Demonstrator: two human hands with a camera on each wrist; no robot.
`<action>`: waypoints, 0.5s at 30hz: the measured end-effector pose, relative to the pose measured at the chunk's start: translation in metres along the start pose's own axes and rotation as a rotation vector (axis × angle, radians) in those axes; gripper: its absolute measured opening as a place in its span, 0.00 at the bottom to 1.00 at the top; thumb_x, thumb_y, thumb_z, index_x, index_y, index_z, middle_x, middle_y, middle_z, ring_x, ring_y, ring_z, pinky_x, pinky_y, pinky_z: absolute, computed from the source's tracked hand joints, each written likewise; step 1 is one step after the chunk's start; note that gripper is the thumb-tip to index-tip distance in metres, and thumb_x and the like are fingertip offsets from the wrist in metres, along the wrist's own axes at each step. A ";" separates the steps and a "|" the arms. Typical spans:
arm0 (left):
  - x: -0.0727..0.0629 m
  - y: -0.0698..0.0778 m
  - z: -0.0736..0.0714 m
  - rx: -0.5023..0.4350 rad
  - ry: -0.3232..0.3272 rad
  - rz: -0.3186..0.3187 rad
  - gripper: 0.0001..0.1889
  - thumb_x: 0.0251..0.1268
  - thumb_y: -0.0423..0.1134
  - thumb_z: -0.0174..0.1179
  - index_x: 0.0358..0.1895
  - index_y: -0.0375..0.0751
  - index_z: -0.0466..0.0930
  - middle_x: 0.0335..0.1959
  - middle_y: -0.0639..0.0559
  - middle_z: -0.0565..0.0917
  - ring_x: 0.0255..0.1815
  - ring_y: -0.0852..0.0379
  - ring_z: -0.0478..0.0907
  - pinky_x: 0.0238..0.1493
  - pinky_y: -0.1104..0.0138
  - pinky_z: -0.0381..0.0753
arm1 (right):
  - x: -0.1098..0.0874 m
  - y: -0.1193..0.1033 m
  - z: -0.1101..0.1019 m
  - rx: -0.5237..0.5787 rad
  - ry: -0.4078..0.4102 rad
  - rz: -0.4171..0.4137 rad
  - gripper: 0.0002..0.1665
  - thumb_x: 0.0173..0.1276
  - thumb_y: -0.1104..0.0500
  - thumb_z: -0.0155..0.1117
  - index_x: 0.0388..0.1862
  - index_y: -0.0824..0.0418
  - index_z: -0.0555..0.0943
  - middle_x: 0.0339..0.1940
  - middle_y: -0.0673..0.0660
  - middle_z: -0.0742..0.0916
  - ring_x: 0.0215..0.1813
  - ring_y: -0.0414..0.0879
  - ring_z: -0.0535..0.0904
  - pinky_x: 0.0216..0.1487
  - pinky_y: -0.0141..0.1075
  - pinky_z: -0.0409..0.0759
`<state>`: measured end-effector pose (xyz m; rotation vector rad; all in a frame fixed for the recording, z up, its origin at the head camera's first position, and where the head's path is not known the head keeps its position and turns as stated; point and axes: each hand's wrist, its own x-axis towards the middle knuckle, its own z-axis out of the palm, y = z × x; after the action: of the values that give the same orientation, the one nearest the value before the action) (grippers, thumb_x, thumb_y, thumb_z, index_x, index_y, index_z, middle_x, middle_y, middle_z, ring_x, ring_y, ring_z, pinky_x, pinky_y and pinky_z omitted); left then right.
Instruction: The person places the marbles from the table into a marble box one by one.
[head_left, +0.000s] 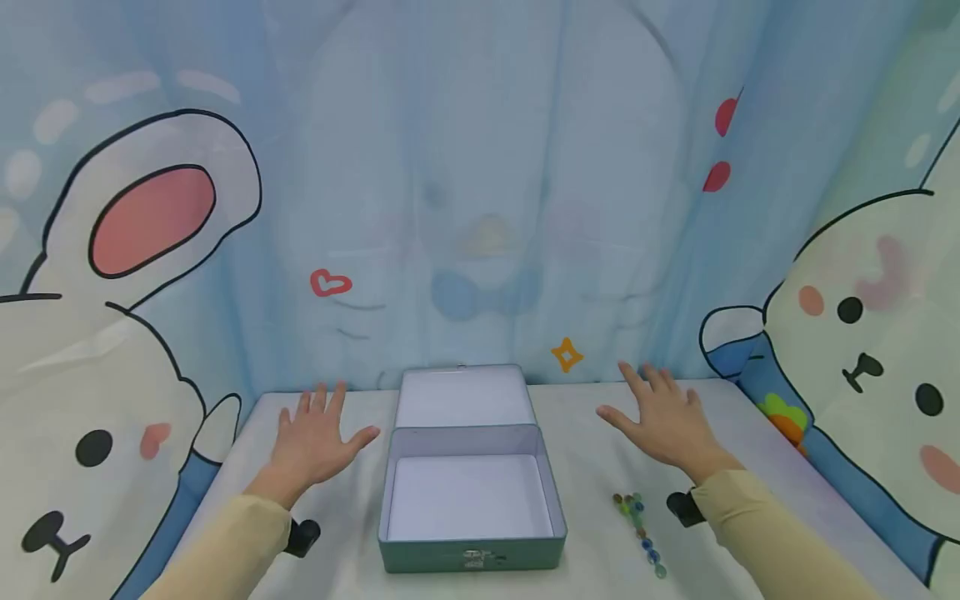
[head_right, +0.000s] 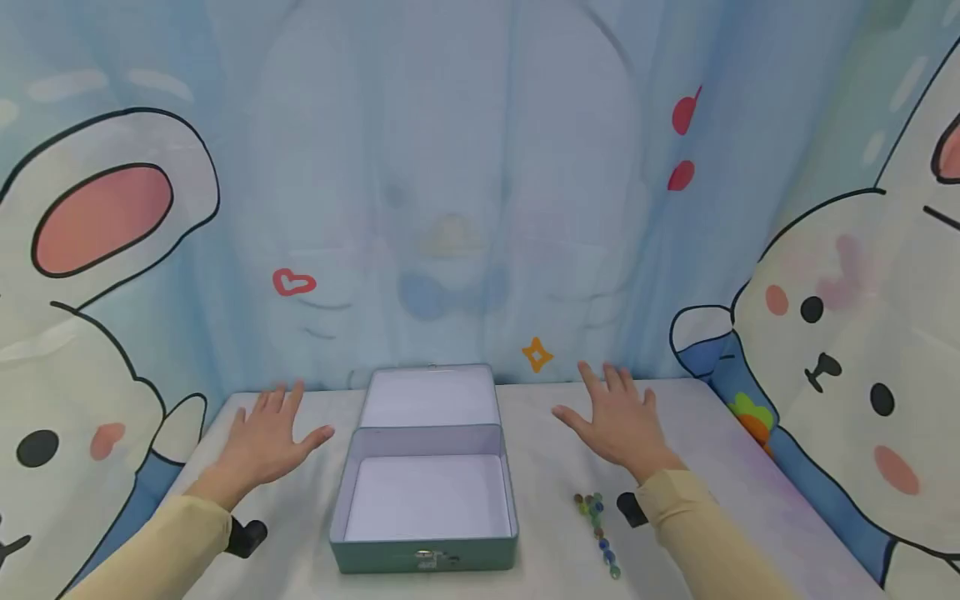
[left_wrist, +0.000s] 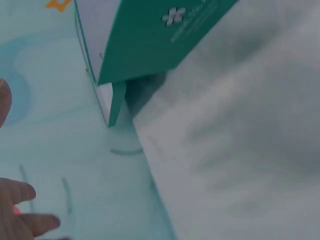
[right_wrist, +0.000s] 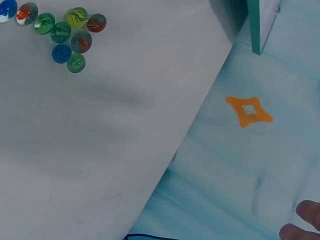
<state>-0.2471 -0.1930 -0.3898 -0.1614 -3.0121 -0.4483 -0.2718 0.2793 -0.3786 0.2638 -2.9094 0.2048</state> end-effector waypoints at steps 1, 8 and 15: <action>-0.003 -0.001 0.005 -0.078 -0.019 -0.008 0.45 0.74 0.62 0.54 0.79 0.29 0.55 0.77 0.25 0.61 0.77 0.26 0.59 0.74 0.32 0.58 | 0.000 0.001 0.001 0.009 0.003 0.000 0.54 0.73 0.28 0.53 0.81 0.66 0.58 0.75 0.80 0.65 0.74 0.79 0.59 0.64 0.81 0.59; -0.030 0.000 0.067 -0.694 -0.219 -0.202 0.37 0.78 0.59 0.52 0.72 0.27 0.68 0.68 0.31 0.76 0.66 0.36 0.77 0.61 0.48 0.82 | -0.009 0.022 0.007 0.062 0.014 0.020 0.51 0.78 0.34 0.52 0.80 0.72 0.56 0.74 0.83 0.64 0.71 0.81 0.61 0.62 0.81 0.62; -0.062 -0.014 0.102 -1.152 -0.327 -0.162 0.39 0.81 0.52 0.51 0.72 0.14 0.58 0.73 0.21 0.64 0.73 0.30 0.67 0.67 0.52 0.78 | -0.019 0.047 0.019 0.097 -0.041 0.055 0.53 0.79 0.32 0.48 0.80 0.74 0.52 0.72 0.87 0.62 0.69 0.84 0.60 0.65 0.77 0.62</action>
<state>-0.1950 -0.1824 -0.4974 -0.0561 -2.5966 -2.2711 -0.2664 0.3254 -0.4064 0.2065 -2.9539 0.3548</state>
